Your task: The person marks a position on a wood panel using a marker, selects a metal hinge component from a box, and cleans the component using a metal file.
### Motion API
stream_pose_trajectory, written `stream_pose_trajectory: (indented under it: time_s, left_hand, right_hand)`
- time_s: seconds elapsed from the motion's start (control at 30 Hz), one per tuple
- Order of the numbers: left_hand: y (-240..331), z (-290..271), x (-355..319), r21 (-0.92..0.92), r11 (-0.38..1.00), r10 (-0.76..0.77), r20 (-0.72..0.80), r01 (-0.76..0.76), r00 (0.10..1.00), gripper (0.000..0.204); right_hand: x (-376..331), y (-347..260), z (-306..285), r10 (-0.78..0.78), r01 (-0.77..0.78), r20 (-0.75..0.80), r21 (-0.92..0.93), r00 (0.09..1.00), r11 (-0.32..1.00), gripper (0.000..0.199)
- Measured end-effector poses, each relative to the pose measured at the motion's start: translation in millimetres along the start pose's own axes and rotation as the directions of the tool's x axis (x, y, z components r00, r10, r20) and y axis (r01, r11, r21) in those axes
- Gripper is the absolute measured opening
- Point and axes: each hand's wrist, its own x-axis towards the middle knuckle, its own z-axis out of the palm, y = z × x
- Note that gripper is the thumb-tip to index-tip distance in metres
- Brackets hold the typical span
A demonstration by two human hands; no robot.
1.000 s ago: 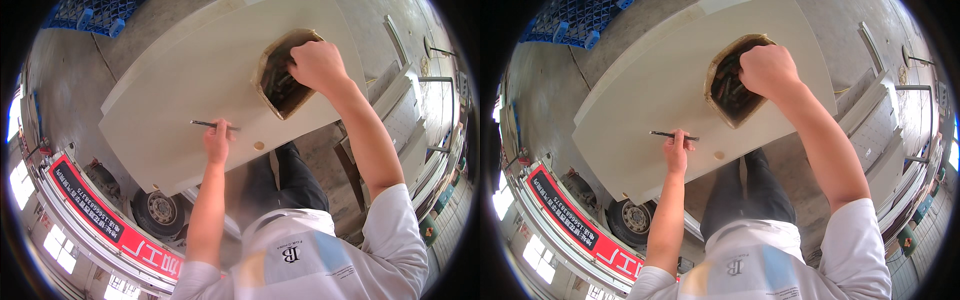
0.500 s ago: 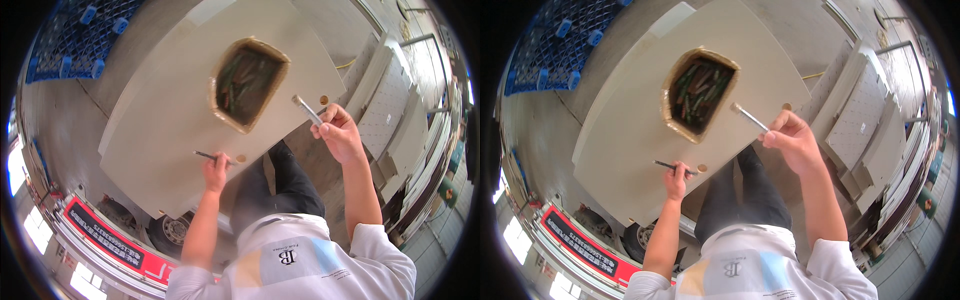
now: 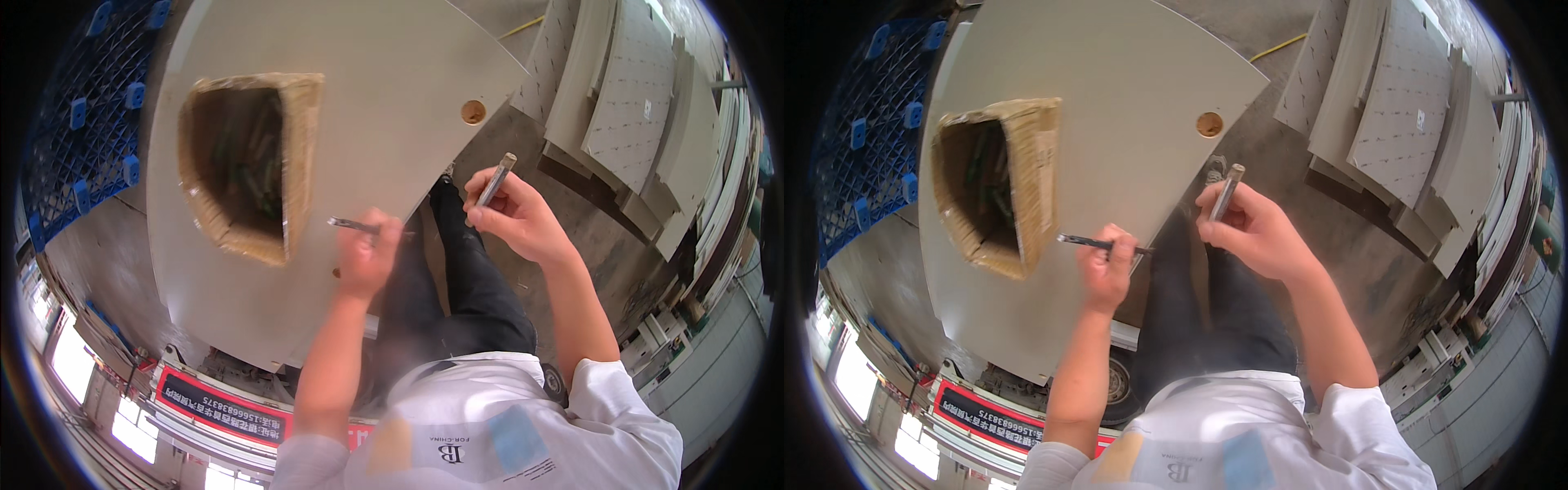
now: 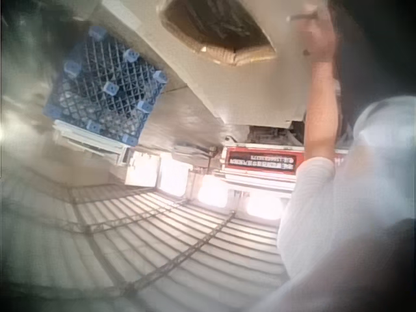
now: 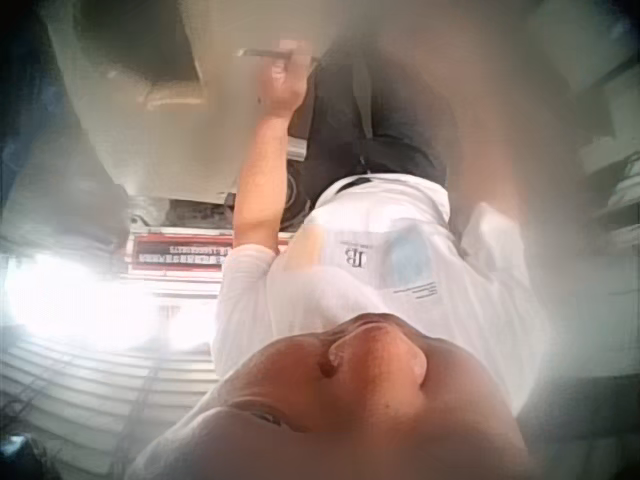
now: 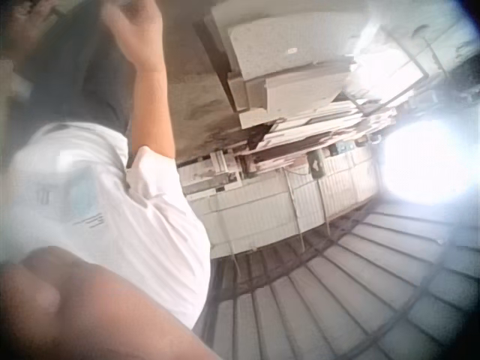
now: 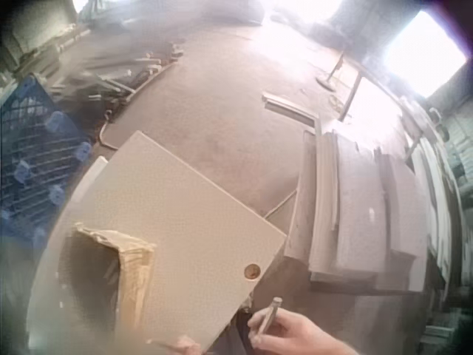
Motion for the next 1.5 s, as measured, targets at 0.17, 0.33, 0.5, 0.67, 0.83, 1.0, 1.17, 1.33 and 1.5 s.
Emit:
stream_pose_trajectory:
  time_s: [0.17,0.33,0.5,0.67,0.83,1.0,1.17,1.33,1.5]
  left_hand:
    - [-5.3,2.6,3.7,-0.189,0.978,-0.098,-0.065,0.084,0.993,0.032]
    - [-7.6,-0.7,3.7,-0.147,0.987,-0.070,-0.074,0.058,0.995,0.032]
    - [-6.9,3.0,3.4,-0.155,0.987,-0.056,-0.094,0.040,0.994,0.033]
    - [-8.6,2.5,2.3,-0.175,0.984,-0.034,-0.107,0.015,0.994,0.034]
    - [-7.2,1.9,4.2,-0.164,0.986,-0.032,-0.108,0.014,0.994,0.035]
    - [-6.9,2.7,3.4,-0.166,0.986,-0.051,-0.118,0.031,0.992,0.035]
    - [-5.8,3.3,4.5,-0.163,0.986,-0.048,-0.126,0.027,0.991,0.035]
    - [-1.4,4.2,5.1,-0.167,0.984,-0.076,-0.129,0.054,0.989,0.035]
    - [-4.7,2.5,3.6,-0.159,0.986,-0.069,-0.138,0.047,0.988,0.035]
  right_hand:
    - [22.4,25.4,-29.9,-0.050,0.020,-0.199,-0.147,0.979,0.989,0.031]
    - [48.0,23.9,-21.2,-0.182,0.152,-0.326,-0.116,0.928,0.982,0.033]
    - [61.9,18.4,-35.0,-0.220,0.225,-0.439,-0.043,0.871,0.973,0.034]
    - [69.4,8.9,-43.9,-0.298,0.279,-0.446,-0.110,0.844,0.954,0.033]
    - [67.8,-2.8,-42.7,-0.304,0.244,-0.453,-0.188,0.838,0.951,0.031]
    - [69.3,-6.1,-42.9,-0.302,0.236,-0.473,-0.195,0.828,0.952,0.029]
    - [69.0,-11.6,-44.9,-0.291,0.202,-0.488,-0.227,0.823,0.953,0.029]
    - [68.2,-14.3,-44.0,-0.310,0.144,-0.532,-0.330,0.788,0.933,0.025]
    - [65.3,-24.6,-39.0,-0.419,0.077,-0.503,-0.568,0.756,0.820,0.025]
